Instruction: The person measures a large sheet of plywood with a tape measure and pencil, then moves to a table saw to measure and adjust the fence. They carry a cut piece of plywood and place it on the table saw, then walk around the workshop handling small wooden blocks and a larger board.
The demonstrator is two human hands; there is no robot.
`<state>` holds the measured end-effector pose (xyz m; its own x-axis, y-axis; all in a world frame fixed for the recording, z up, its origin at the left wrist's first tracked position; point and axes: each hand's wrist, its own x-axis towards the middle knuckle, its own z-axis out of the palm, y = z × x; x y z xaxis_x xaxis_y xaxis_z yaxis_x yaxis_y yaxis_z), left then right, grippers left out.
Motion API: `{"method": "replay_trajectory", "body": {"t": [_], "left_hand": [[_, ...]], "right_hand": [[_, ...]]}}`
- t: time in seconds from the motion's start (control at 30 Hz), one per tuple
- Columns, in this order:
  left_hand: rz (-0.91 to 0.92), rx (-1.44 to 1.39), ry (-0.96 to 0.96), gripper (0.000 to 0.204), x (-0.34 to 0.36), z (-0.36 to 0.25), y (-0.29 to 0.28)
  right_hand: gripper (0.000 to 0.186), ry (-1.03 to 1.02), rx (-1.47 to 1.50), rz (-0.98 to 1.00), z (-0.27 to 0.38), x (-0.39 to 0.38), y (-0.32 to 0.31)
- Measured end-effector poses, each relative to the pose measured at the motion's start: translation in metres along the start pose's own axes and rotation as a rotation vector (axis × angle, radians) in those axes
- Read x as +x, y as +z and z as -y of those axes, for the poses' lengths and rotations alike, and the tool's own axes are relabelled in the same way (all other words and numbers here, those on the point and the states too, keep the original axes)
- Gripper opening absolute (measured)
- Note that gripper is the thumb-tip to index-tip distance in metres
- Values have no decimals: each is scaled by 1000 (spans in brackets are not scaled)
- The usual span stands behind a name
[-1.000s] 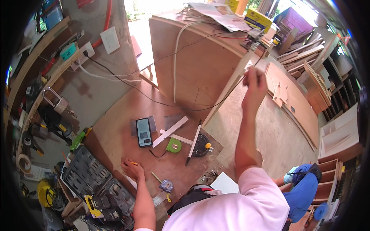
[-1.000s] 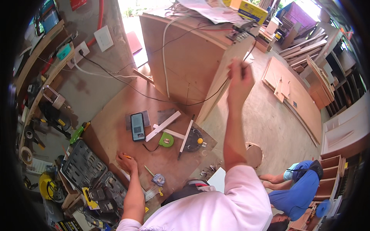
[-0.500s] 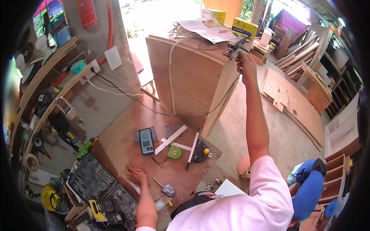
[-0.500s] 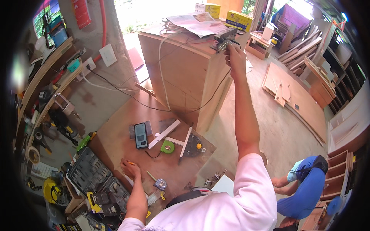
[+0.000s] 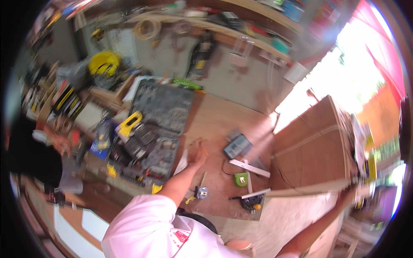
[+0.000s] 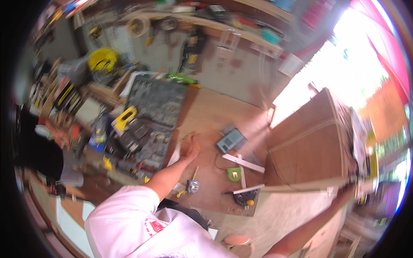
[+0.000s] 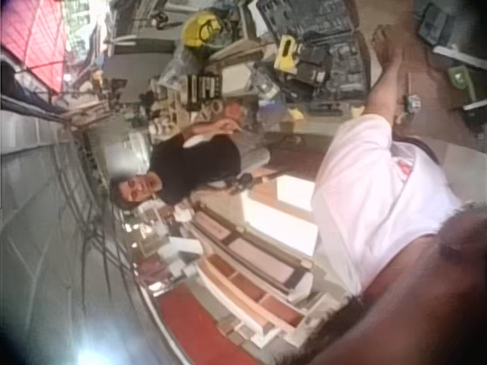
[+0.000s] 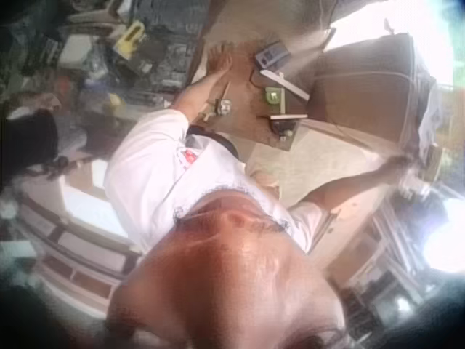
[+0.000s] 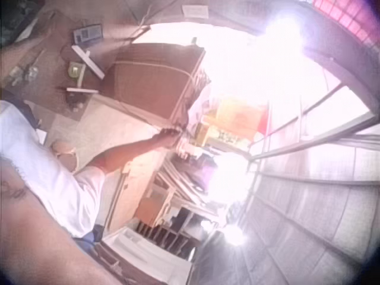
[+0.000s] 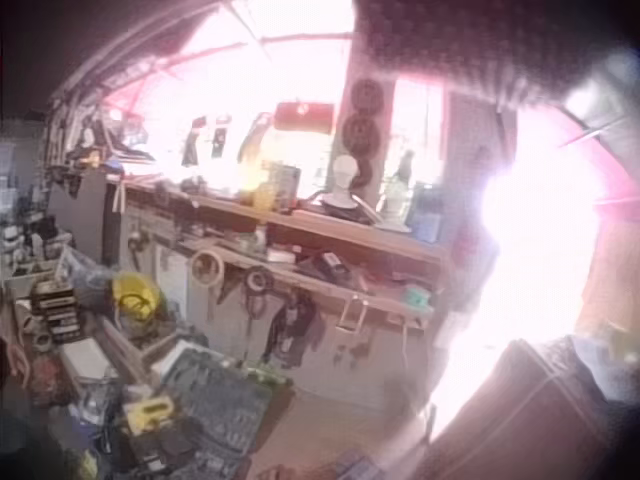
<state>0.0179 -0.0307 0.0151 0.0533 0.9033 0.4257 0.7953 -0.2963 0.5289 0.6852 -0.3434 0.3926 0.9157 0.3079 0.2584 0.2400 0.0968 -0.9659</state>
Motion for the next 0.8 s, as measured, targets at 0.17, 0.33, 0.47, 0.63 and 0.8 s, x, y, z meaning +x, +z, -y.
{"method": "replay_trajectory", "body": {"t": [0.17,0.33,0.47,0.63,0.8], "left_hand": [[-34,61,-11,43,-13,3,-26],[17,75,-25,47,-13,4,-21],[52,18,-34,42,-13,4,-21],[29,36,-41,35,-11,9,-13],[82,87,-26,39,-9,8,-14]], "right_hand": [[66,89,-7,16,13,-30,35],[45,10,40,-38,25,-41,43],[30,-44,16,39,16,-21,27],[12,-7,103,44,45,-61,60],[17,-44,50,80,35,-56,51]]}}
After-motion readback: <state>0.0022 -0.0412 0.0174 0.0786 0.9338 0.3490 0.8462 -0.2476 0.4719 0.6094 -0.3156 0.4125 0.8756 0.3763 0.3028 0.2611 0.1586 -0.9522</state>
